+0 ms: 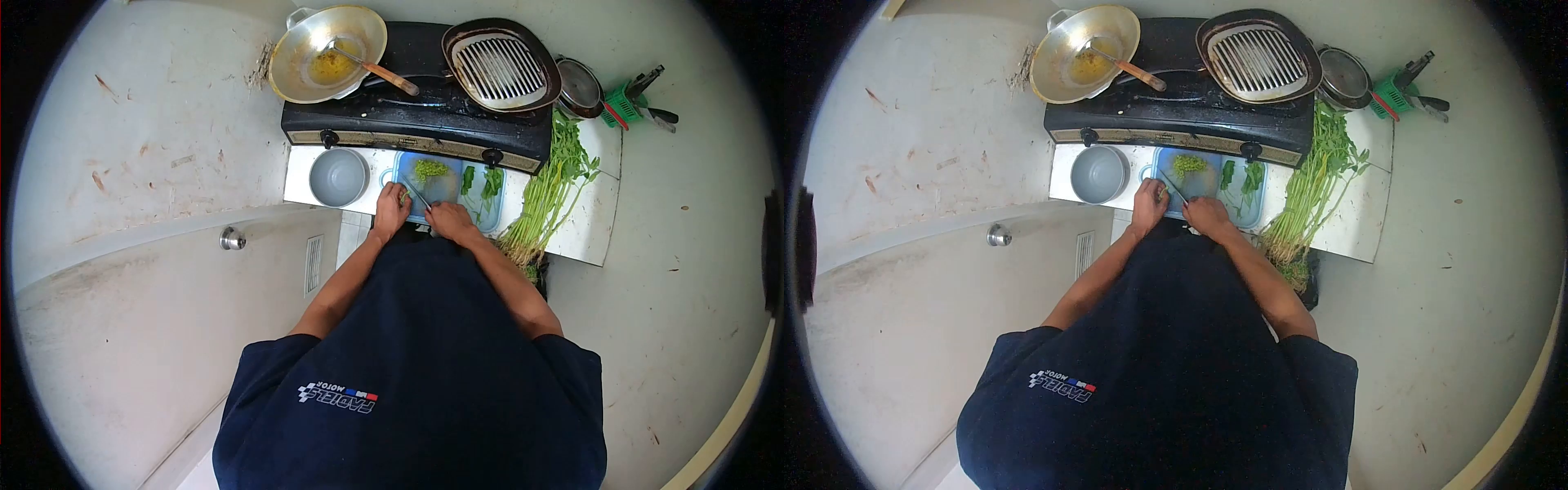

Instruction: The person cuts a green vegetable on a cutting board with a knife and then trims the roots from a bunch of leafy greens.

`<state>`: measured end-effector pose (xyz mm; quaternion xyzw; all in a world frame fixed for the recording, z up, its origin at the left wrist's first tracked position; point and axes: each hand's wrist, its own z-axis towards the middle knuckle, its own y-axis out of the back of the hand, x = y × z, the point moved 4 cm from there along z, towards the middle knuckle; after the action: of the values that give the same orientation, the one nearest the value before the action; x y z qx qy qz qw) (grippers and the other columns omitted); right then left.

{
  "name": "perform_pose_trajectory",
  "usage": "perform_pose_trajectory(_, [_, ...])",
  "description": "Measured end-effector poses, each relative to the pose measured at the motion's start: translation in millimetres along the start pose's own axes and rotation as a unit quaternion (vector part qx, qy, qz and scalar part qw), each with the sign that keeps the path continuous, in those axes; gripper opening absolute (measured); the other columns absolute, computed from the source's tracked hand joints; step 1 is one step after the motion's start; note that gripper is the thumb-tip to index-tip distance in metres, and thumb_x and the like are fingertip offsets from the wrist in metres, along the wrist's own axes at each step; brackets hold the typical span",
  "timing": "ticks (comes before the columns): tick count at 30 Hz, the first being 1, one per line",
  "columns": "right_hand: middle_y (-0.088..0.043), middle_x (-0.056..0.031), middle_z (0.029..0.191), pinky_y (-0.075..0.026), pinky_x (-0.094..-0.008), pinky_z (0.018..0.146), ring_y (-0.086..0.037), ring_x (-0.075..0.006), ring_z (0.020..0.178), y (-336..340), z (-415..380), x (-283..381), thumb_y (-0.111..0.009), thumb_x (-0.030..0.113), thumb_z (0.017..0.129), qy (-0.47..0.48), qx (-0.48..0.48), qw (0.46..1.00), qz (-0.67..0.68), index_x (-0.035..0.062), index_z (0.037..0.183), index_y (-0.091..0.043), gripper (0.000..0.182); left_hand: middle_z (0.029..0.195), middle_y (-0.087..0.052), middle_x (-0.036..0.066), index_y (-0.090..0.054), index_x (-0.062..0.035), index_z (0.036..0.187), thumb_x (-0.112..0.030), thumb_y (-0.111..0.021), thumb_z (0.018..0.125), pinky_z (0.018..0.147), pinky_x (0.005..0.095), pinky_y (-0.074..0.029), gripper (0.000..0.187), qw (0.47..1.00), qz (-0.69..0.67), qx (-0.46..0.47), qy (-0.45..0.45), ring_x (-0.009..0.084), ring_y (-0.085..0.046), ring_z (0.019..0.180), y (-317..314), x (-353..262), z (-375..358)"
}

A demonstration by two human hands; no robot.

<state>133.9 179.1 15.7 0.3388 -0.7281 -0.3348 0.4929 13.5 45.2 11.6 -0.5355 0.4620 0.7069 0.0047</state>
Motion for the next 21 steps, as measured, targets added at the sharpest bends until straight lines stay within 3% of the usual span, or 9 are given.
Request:
perform_pose_trajectory(10, [-0.074,-0.0233,0.089,-0.058,-0.0504,0.076,-0.074,-0.0402,0.083,-4.5,-0.9,9.1,-0.051,0.035,0.102,-0.010,0.038,0.999,-0.008,-0.0008,0.088,-0.074,0.044,0.088,-0.056,0.017,-0.062,0.0007,0.092,0.003,-0.070,0.079,0.070,0.0441,-0.049,0.015,0.999,-0.036,-0.015,0.012,0.0365,-0.059,0.077,0.7,0.9,0.1])
perform_pose_trajectory(21, [-0.075,-0.0210,0.091,-0.058,-0.0506,0.077,-0.074,-0.0389,0.083,-14.5,2.0,6.7,-0.051,0.033,0.103,0.003,0.028,0.999,-0.019,0.0025,0.088,-0.077,0.042,0.086,-0.055,0.016,-0.063,0.0017,0.091,0.003,-0.068,0.081,0.065,0.0417,-0.049,0.011,0.998,-0.058,-0.034,0.021,0.0328,-0.058,0.072,-0.4,0.5,-1.8])
